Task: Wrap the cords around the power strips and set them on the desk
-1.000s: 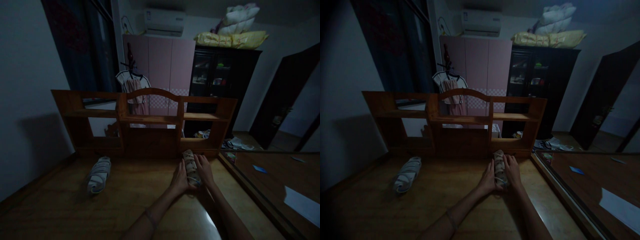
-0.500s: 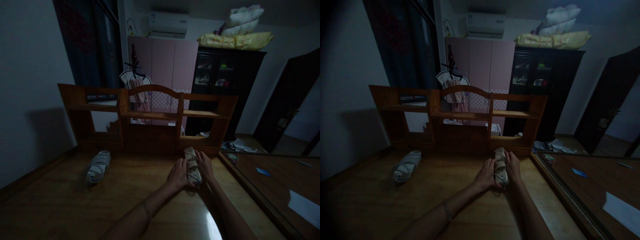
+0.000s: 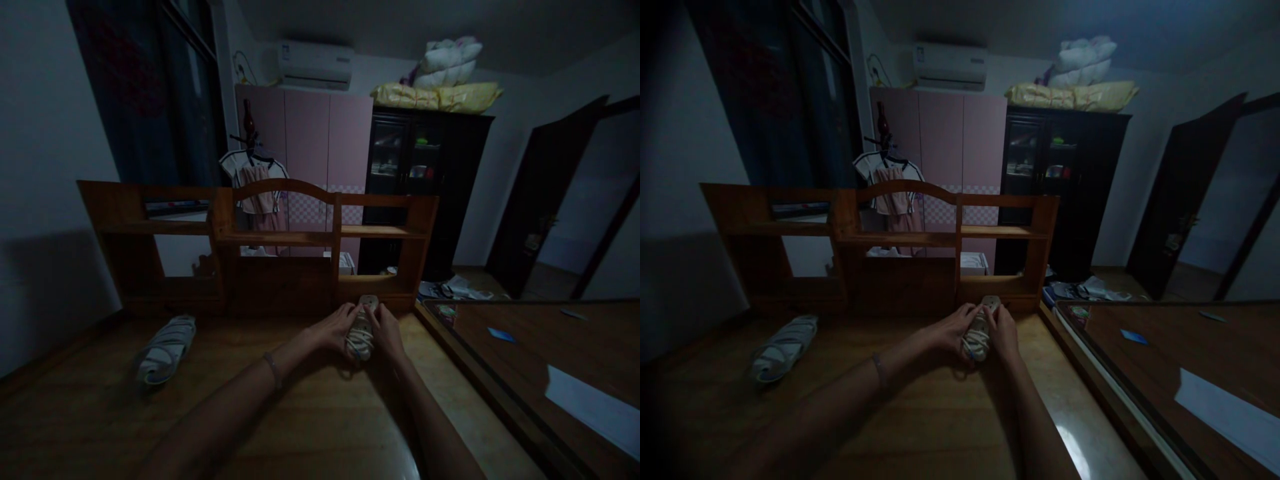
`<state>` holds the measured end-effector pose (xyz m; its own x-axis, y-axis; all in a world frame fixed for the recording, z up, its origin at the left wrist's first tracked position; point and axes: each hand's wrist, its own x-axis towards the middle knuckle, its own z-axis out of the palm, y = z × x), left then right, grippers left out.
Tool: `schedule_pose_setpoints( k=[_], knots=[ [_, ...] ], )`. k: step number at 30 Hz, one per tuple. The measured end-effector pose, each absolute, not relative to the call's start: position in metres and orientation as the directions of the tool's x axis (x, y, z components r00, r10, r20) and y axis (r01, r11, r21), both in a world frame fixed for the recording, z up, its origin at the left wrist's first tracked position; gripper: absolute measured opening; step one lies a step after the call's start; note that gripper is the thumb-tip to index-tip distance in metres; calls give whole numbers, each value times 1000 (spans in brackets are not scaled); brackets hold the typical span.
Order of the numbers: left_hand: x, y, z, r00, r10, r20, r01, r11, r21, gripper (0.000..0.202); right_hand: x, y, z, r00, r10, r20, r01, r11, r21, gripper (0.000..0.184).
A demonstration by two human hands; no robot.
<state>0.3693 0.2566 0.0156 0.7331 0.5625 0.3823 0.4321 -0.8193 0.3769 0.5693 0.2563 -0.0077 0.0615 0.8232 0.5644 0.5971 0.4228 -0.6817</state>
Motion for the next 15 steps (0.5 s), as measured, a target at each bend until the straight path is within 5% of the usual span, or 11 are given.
schedule_pose_setpoints(
  k=[4,8,12,15],
  knots=[
    [369,248,10,691,612,386,466,-784,410,110,576,246,-1,-57,853,520,585,450,-675,48],
    [375,243,8,659,653,373,488,-749,448,99,592,234,4,-241,860,451,505,508,-698,86],
    [375,242,7,652,680,337,476,-712,516,119,596,233,7,-342,841,418,398,533,-747,96],
    [368,246,3,669,675,311,433,-694,576,146,590,242,4,-298,854,427,340,513,-788,85]
  ],
)
